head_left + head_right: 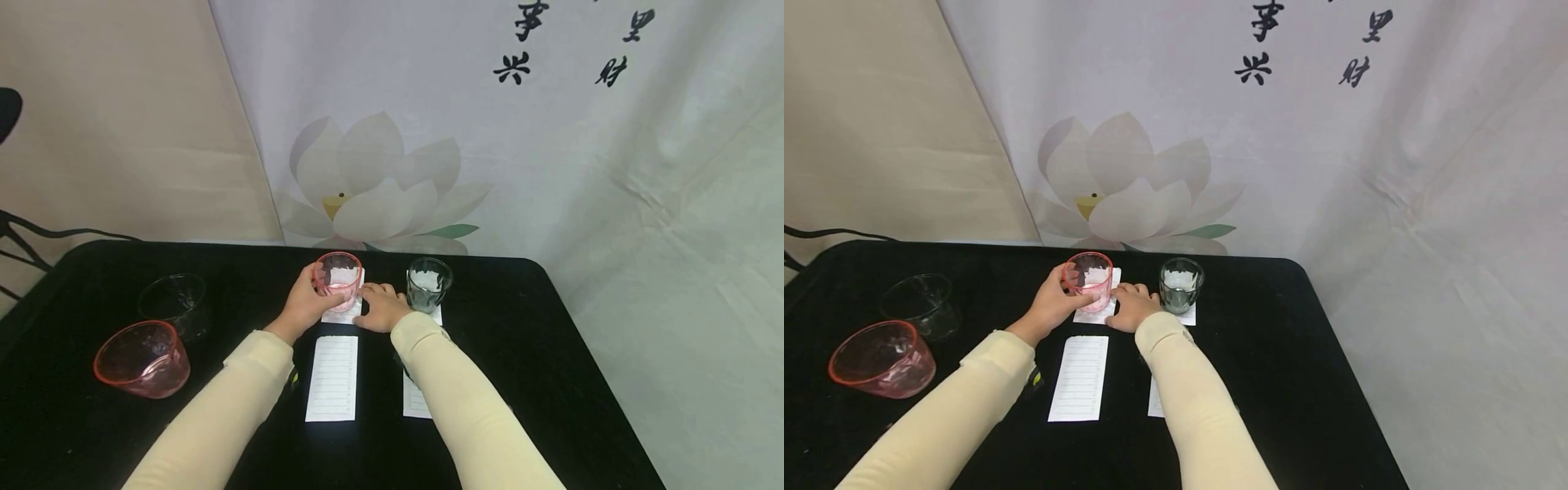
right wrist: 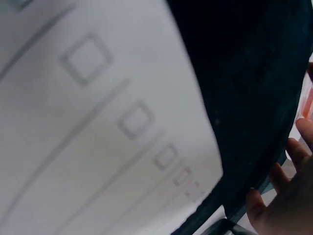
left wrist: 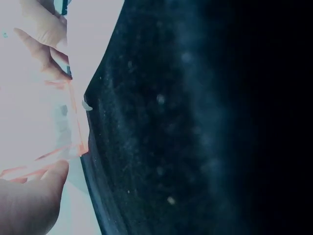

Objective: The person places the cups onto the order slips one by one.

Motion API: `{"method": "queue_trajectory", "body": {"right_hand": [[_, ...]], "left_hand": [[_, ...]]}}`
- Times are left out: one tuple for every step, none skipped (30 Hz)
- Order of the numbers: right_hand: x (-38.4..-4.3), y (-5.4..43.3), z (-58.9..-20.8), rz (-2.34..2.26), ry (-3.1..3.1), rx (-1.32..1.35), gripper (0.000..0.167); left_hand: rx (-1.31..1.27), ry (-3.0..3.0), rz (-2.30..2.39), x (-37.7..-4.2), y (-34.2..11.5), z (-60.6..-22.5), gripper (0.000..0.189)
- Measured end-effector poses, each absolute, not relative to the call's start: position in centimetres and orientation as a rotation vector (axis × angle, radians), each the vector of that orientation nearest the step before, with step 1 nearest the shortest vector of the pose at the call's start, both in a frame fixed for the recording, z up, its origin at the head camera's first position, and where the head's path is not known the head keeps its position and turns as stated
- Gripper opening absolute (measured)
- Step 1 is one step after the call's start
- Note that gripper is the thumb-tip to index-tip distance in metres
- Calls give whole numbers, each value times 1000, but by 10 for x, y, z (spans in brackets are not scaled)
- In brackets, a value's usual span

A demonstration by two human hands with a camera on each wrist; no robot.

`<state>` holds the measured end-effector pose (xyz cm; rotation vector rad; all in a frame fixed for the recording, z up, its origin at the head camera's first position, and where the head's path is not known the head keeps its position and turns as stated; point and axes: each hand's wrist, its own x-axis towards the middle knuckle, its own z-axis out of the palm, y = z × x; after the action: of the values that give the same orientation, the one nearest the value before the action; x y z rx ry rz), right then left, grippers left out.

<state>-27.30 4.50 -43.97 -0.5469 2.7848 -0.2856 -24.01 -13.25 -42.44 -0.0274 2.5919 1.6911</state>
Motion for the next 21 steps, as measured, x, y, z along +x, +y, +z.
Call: {"method": "queue_trajectory", "body": {"right_hand": [[-273, 45, -440, -288, 2786, -549, 70], [-273, 45, -440, -293, 2787, -551, 69], [-273, 45, -440, -293, 2789, -556, 69], [-272, 46, -440, -291, 2790, -560, 69], [-272, 45, -440, -293, 2792, -565, 69], [-271, 46, -439, -294, 2793, -570, 68], [-271, 45, -439, -291, 2792, -574, 68], [-270, 45, -438, -292, 2791, -577, 68], [-269, 45, -437, -294, 2791, -580, 67], [-268, 45, -436, -295, 2790, -583, 67], [-267, 46, -435, -299, 2789, -585, 66], [-266, 46, -435, -301, 2789, -590, 66], [-266, 46, -435, -306, 2790, -593, 66], [-265, 47, -434, -313, 2789, -595, 65], [-265, 47, -434, -309, 2791, -600, 65], [-265, 48, -434, -313, 2795, -604, 65], [-264, 49, -434, -320, 2797, -604, 65], [-264, 50, -433, -328, 2796, -602, 66], [-263, 51, -433, -341, 2792, -598, 66], [-262, 52, -432, -350, 2789, -597, 66], [-261, 53, -430, -364, 2785, -595, 67]], "left_hand": [[-31, 2591, 1687, -240, -132, -424, 86], [-36, 2591, 1683, -240, -132, -424, 86], [-39, 2590, 1680, -240, -132, -423, 86], [-40, 2590, 1678, -240, -132, -423, 86], [-42, 2590, 1675, -240, -132, -423, 86], [-42, 2589, 1674, -241, -132, -423, 86], [-39, 2587, 1676, -241, -132, -423, 87], [-37, 2583, 1679, -241, -132, -422, 87], [-35, 2582, 1683, -241, -132, -422, 87], [-30, 2580, 1687, -241, -132, -422, 88], [-29, 2580, 1692, -241, -132, -422, 88], [-18, 2581, 1698, -242, -132, -421, 89], [-13, 2582, 1704, -242, -132, -421, 89], [-3, 2582, 1710, -242, -133, -421, 90], [6, 2584, 1715, -242, -133, -421, 90], [19, 2586, 1720, -243, -133, -421, 90], [31, 2585, 1725, -243, -134, -421, 91], [42, 2585, 1726, -243, -134, -421, 91], [43, 2581, 1728, -242, -134, -420, 92], [46, 2578, 1725, -242, -135, -420, 93], [41, 2577, 1718, -241, -136, -419, 94]]}}
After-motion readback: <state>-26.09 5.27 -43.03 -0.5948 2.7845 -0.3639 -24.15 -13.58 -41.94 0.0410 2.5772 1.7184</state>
